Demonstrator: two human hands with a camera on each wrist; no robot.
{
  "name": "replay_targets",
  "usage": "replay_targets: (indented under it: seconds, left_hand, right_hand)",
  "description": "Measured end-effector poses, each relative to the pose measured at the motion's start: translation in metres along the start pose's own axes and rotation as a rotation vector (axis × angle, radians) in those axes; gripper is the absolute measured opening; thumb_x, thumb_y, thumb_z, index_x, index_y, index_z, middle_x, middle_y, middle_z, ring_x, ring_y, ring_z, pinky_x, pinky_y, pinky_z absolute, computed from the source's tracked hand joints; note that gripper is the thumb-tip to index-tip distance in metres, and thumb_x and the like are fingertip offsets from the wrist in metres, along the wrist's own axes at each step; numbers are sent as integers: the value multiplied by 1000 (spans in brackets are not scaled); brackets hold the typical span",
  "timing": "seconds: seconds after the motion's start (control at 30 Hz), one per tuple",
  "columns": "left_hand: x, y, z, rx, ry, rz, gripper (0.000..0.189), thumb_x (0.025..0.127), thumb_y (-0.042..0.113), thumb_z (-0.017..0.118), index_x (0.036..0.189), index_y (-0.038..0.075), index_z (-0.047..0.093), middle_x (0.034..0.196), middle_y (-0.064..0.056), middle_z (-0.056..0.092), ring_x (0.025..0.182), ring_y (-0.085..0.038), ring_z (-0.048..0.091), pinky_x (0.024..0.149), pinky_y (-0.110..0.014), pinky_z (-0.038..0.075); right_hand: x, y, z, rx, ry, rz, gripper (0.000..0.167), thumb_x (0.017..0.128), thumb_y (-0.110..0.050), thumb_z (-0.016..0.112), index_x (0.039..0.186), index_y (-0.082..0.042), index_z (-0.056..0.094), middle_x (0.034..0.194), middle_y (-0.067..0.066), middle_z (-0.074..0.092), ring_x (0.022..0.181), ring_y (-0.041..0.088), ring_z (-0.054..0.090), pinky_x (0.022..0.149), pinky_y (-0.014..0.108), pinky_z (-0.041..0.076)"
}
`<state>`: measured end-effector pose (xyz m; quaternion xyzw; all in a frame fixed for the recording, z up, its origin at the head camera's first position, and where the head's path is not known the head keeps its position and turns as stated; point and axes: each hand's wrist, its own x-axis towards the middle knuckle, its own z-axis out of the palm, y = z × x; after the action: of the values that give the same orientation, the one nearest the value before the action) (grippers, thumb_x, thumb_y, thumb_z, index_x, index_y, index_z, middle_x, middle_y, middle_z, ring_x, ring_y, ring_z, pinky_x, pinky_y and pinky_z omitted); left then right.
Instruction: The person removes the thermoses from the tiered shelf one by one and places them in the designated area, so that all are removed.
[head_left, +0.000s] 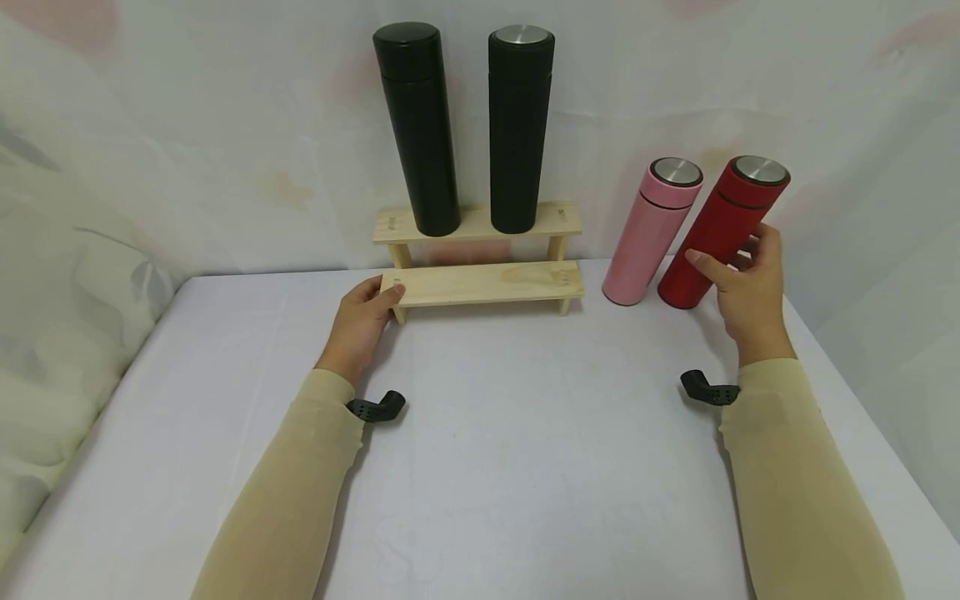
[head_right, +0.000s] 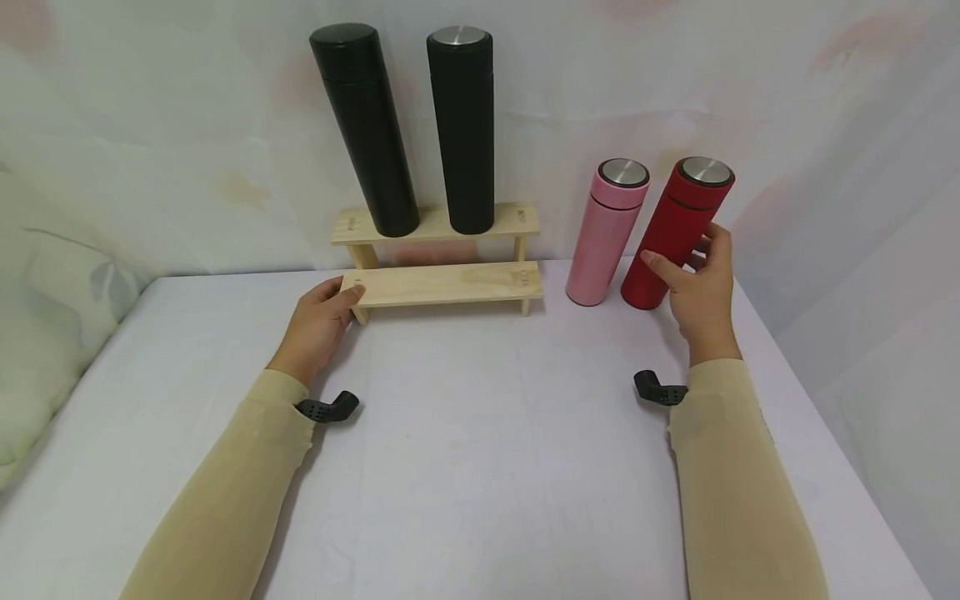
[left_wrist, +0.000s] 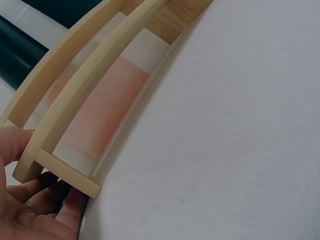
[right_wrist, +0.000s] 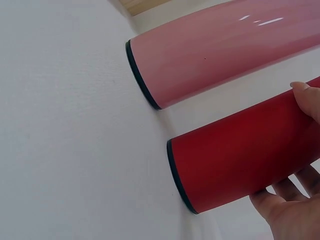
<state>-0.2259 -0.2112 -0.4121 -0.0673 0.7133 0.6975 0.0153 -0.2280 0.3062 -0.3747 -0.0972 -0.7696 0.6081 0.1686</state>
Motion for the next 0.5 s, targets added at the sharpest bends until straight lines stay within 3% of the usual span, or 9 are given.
replay_targets:
  seconds: [0.5]
  left_hand:
    - [-3, 4, 1, 36, -9, -9, 69, 111, 29, 68, 164, -4, 39, 162, -20, 48, 144, -25, 52, 119, -32, 42]
  right_hand:
    - [1, 2, 1, -14, -21, 15, 82, 101, -34, 82, 166, -37, 31, 164, -1, 40, 143, 18, 41, 116, 43, 46]
